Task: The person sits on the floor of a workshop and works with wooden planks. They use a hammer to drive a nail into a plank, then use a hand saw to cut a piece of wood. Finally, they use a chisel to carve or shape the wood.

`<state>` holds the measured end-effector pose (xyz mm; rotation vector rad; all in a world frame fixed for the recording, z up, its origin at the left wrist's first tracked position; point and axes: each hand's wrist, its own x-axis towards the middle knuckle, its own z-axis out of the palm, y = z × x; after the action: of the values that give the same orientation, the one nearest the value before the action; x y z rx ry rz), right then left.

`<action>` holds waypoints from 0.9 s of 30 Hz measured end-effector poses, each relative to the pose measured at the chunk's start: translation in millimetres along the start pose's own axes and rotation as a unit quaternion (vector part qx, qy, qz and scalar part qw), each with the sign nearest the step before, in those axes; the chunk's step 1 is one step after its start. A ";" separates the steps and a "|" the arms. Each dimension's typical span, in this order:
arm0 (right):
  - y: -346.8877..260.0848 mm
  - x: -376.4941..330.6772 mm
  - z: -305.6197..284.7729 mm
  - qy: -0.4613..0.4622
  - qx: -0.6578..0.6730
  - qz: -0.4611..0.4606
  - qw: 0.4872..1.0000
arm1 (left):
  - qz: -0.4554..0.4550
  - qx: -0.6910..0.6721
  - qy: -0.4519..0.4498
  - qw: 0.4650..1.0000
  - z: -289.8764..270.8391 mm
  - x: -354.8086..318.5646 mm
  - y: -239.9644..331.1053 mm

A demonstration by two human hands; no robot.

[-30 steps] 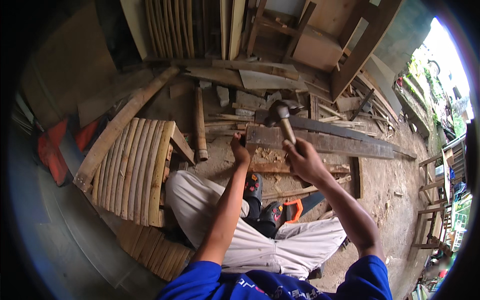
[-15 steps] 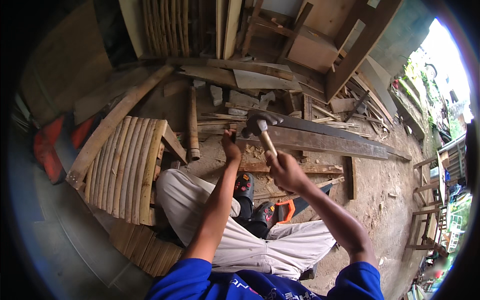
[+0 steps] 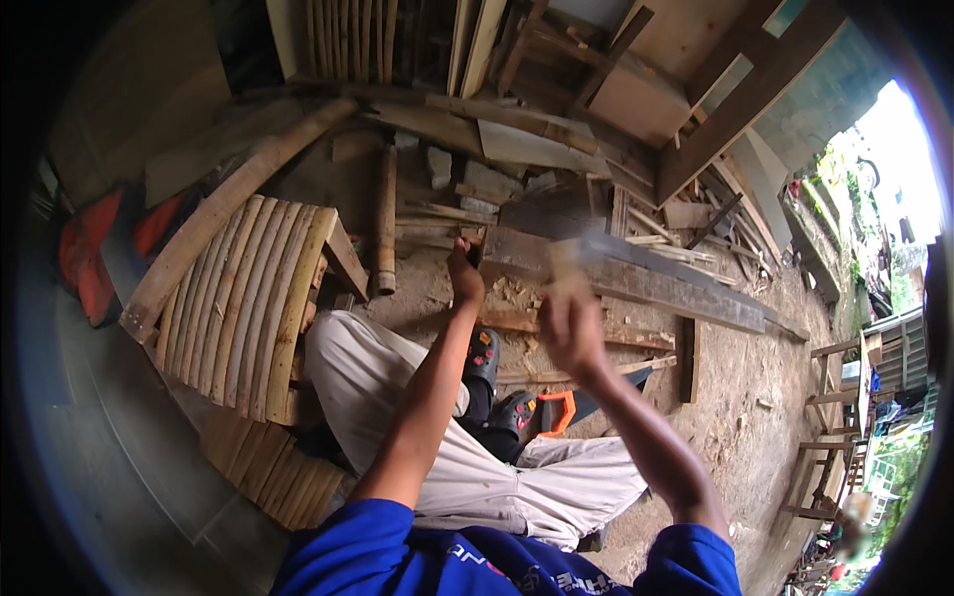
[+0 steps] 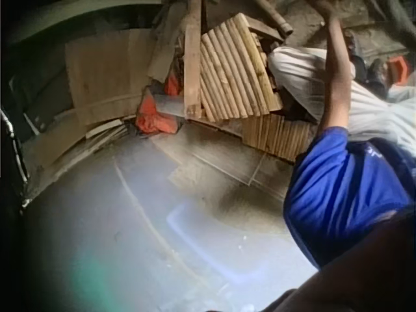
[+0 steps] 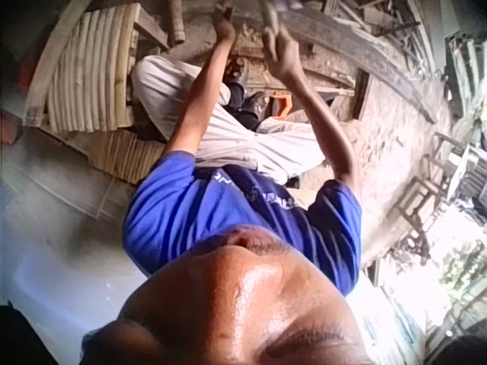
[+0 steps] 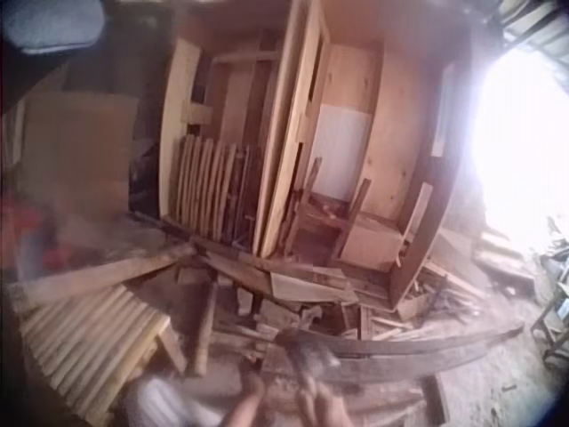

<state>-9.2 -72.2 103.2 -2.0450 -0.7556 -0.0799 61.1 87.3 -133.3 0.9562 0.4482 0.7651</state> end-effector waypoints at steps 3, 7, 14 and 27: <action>37.0 -18.7 -7.7 -0.118 0.132 0.346 0.921 | -0.078 -0.149 -0.001 0.986 -0.5 -1.3 4.5; 5.9 3.7 -80.1 0.018 0.228 0.137 0.964 | -0.021 -0.011 -0.042 0.999 -7.2 2.5 -7.2; -64.6 33.7 -77.4 0.141 0.368 -0.114 0.912 | 0.025 -0.050 -0.034 0.998 -8.1 5.6 -19.0; -75.8 20.1 -79.9 -0.048 0.309 0.060 0.948 | -0.038 -0.111 -0.040 0.992 -10.8 19.7 -34.6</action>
<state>-15.6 -96.4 212.4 -1.4929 -0.6133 0.2959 80.3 96.1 -168.8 0.7543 0.3200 0.6896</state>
